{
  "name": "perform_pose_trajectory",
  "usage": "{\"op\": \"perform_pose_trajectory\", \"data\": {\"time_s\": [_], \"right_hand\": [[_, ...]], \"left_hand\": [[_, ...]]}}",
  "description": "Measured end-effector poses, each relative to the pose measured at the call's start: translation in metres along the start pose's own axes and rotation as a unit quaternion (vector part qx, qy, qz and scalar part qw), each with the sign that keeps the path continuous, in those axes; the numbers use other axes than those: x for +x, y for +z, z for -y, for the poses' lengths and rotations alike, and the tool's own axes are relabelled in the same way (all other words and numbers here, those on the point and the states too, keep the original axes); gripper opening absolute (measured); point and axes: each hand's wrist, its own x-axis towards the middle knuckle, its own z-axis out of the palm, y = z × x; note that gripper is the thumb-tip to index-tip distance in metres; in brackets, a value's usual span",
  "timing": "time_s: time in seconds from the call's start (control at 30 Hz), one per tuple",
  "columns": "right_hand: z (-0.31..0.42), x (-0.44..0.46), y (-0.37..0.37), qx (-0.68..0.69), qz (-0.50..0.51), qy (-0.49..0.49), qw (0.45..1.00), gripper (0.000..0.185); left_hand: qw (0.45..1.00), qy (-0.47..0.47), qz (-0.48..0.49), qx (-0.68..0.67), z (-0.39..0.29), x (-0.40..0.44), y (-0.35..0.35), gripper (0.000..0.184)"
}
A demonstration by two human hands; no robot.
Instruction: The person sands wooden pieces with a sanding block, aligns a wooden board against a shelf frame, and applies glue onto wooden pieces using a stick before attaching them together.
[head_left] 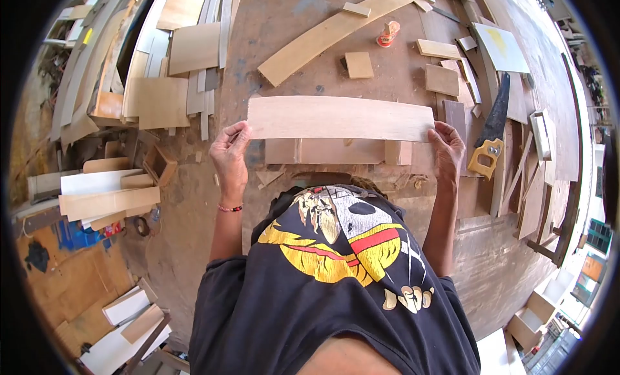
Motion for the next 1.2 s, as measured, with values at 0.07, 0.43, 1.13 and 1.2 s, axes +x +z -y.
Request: {"op": "perform_pose_trajectory", "data": {"time_s": [0.07,0.43,1.13,1.2], "right_hand": [[-0.001,-0.005,0.003,0.054,-0.014,-0.011,0.998,0.034],[-0.011,-0.019,-0.003,0.04,-0.029,0.009,0.999,0.037],[-0.002,-0.004,-0.022,0.063,-0.042,0.048,0.996,0.033],[-0.005,-0.007,-0.02,0.065,-0.041,0.045,0.996,0.034]], "left_hand": [[1.0,0.0,0.0,-0.014,-0.002,-0.002,0.001,0.022],[0.997,-0.072,0.008,-0.007,0.01,-0.011,-0.011,0.028],[0.991,-0.113,0.058,-0.047,-0.014,-0.001,0.013,0.022],[0.991,-0.118,0.057,-0.042,-0.012,-0.003,0.009,0.022]]}}
